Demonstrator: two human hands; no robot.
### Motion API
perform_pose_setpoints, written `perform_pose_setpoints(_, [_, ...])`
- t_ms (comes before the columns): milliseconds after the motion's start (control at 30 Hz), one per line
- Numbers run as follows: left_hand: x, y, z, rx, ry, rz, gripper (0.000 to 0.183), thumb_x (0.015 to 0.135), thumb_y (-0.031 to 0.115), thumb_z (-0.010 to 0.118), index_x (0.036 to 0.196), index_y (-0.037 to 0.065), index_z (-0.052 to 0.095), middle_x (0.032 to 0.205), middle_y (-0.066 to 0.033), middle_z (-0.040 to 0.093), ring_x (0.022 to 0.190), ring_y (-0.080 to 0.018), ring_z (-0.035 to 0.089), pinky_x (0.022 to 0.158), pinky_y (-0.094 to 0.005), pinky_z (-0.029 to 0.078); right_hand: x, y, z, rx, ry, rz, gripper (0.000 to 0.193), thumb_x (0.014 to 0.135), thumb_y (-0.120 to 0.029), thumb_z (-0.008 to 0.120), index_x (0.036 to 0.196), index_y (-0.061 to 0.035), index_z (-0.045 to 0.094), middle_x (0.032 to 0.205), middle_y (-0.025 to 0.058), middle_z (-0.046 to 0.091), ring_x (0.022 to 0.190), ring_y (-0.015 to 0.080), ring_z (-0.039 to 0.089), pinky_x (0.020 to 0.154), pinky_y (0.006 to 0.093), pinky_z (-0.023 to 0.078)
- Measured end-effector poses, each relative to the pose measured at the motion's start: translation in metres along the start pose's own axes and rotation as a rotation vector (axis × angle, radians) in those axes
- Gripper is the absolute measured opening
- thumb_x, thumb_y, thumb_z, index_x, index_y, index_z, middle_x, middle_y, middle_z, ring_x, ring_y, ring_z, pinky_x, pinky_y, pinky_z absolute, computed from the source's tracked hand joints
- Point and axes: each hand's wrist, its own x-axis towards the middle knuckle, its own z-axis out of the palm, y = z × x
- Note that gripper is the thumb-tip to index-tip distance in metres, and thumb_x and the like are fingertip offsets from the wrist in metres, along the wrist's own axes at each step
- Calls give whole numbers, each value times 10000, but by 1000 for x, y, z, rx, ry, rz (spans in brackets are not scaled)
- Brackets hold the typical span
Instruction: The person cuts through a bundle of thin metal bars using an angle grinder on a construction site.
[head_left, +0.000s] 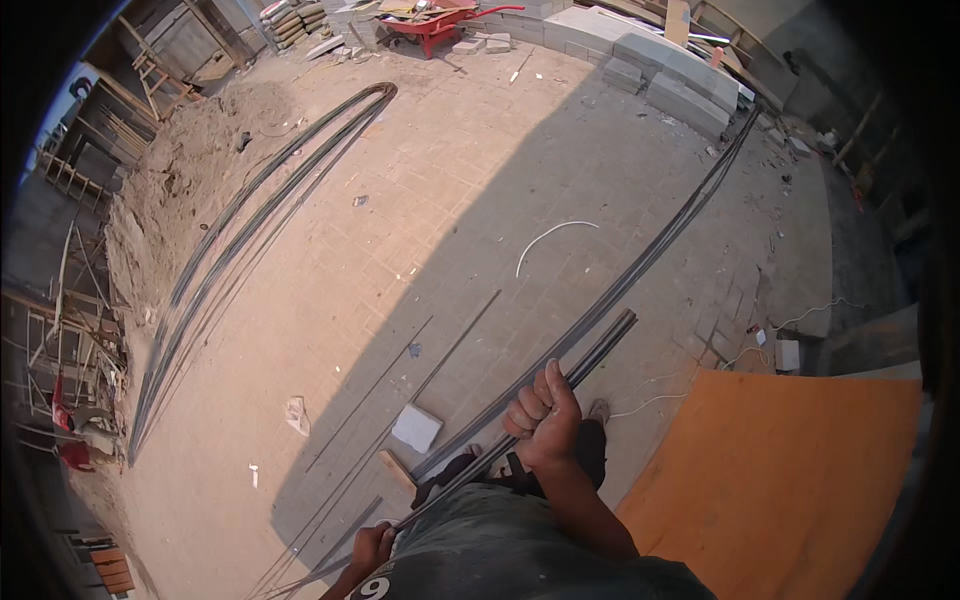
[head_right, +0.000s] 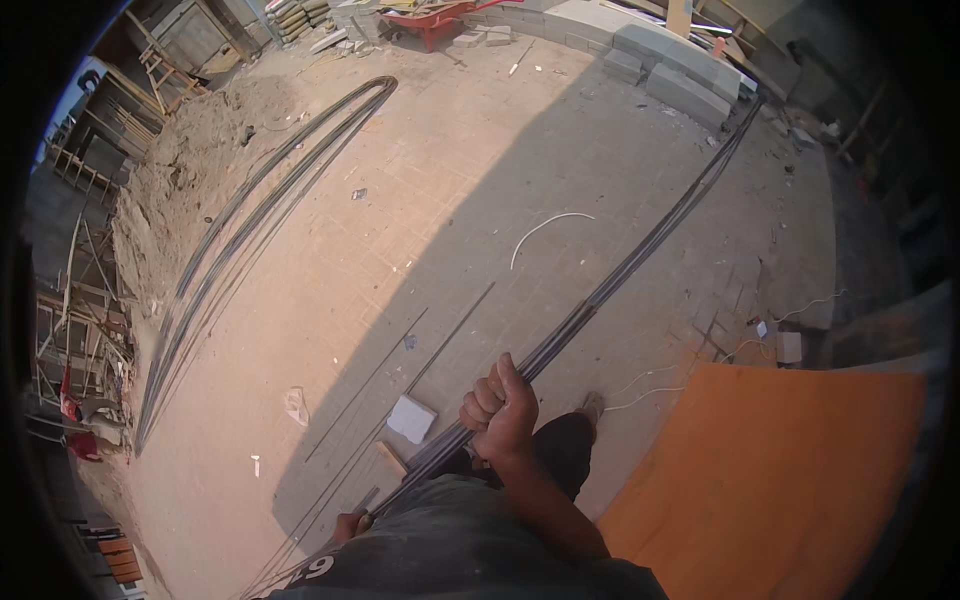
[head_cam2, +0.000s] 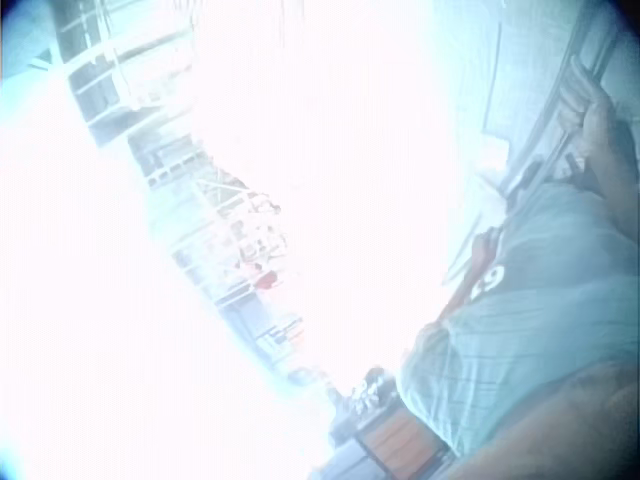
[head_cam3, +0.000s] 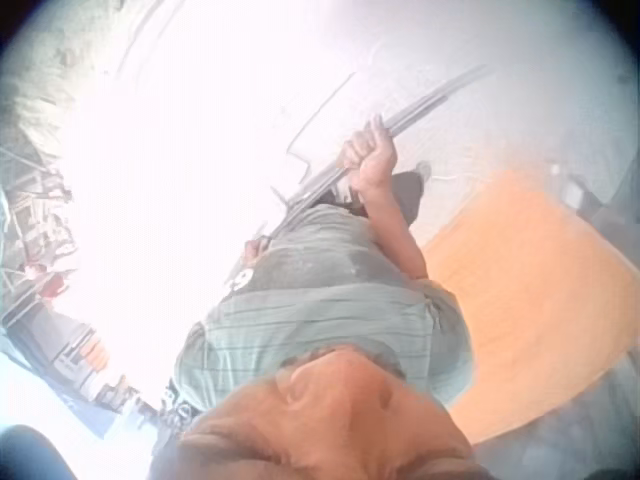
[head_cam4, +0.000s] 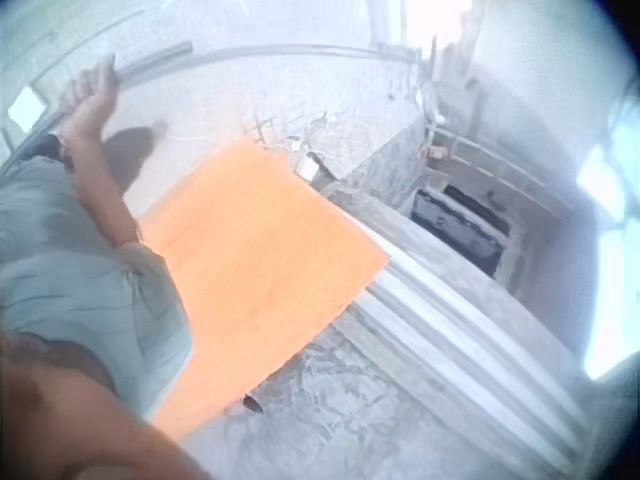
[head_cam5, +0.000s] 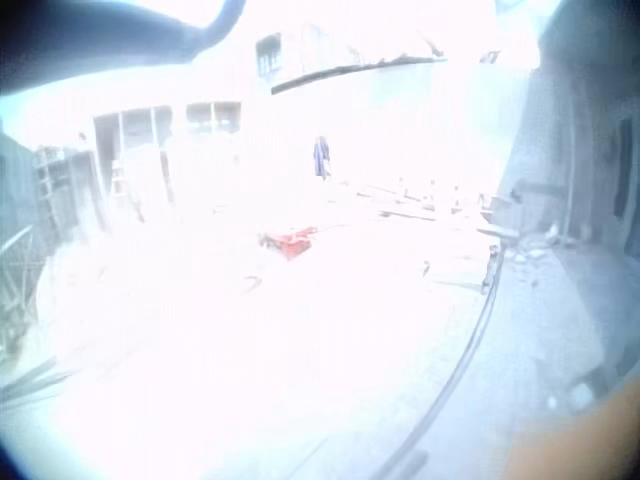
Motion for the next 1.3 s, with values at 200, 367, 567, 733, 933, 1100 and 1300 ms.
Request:
perform_pose_setpoints(200, [57, 108, 28, 14, 91, 60, 256, 989, 292, 587, 901, 56, 634, 654, -185, 602, 663, -448, 623, 605, -529, 457, 65, -106, -34, 82, -354, -24, 492, 1141, -434, 320, 701, -220, 267, 525, -65, 197, 445, 74, 103, 388, 265, 129])
perform_pose_setpoints(367, [118, 196, 96, 82, 278, -5, 308, 966, 377, 631, 904, 75, 631, 702, -160, 636, 684, -440, 635, 624, -520, 489, 125, -222, -43, -71, -366, -72, 471, 1144, -409, 334, 721, -216, 265, 525, -70, 186, 447, 57, 99, 386, 247, 109])
perform_pose_setpoints(567, [226, 399, 154, 65, 506, 160, 368, 969, 430, 633, 862, 78, 635, 931, -180, 673, 769, -428, 649, 679, -512, 510, 196, -439, 0, -196, -552, -97, 483, 1147, -374, 347, 702, -199, 282, 539, -66, 192, 436, 70, 110, 383, 249, 134])
perform_pose_setpoints(733, [358, 557, 178, -30, 369, 178, 394, 988, 434, 633, 831, 73, 631, 737, -168, 634, 696, -422, 615, 623, -516, 459, 288, -633, -3, -230, -606, -231, 474, 1148, -327, 361, 702, -186, 287, 561, -51, 218, 444, 71, 150, 398, 245, 161])
perform_pose_setpoints(933, [516, 724, 235, -26, 351, 185, 441, 987, 467, 636, 792, 71, 627, 630, -171, 588, 639, -431, 594, 589, -526, 436, 416, -838, -56, -206, -732, -171, 471, 1152, -300, 347, 699, -179, 307, 569, -45, 233, 453, 69, 146, 400, 249, 159])
perform_pose_setpoints(1100, [623, 869, 274, -3, 342, 207, 527, 1004, 526, 583, 794, 50, 667, 631, -206, 601, 648, -456, 605, 605, -536, 465, 504, -1011, -81, -197, -644, -193, 481, 1151, -303, 352, 689, -177, 309, 570, -42, 242, 458, 69, 160, 404, 250, 170])
perform_pose_setpoints(1300, [717, 1048, 344, 13, 402, 200, 460, 985, 472, 632, 782, 59, 632, 669, -197, 617, 674, -446, 609, 618, -529, 458, 552, -1187, -61, -120, -582, -153, 483, 1052, -419, 485, 620, -230, 383, 509, -71, 285, 421, 90, 269, 415, 253, 276])
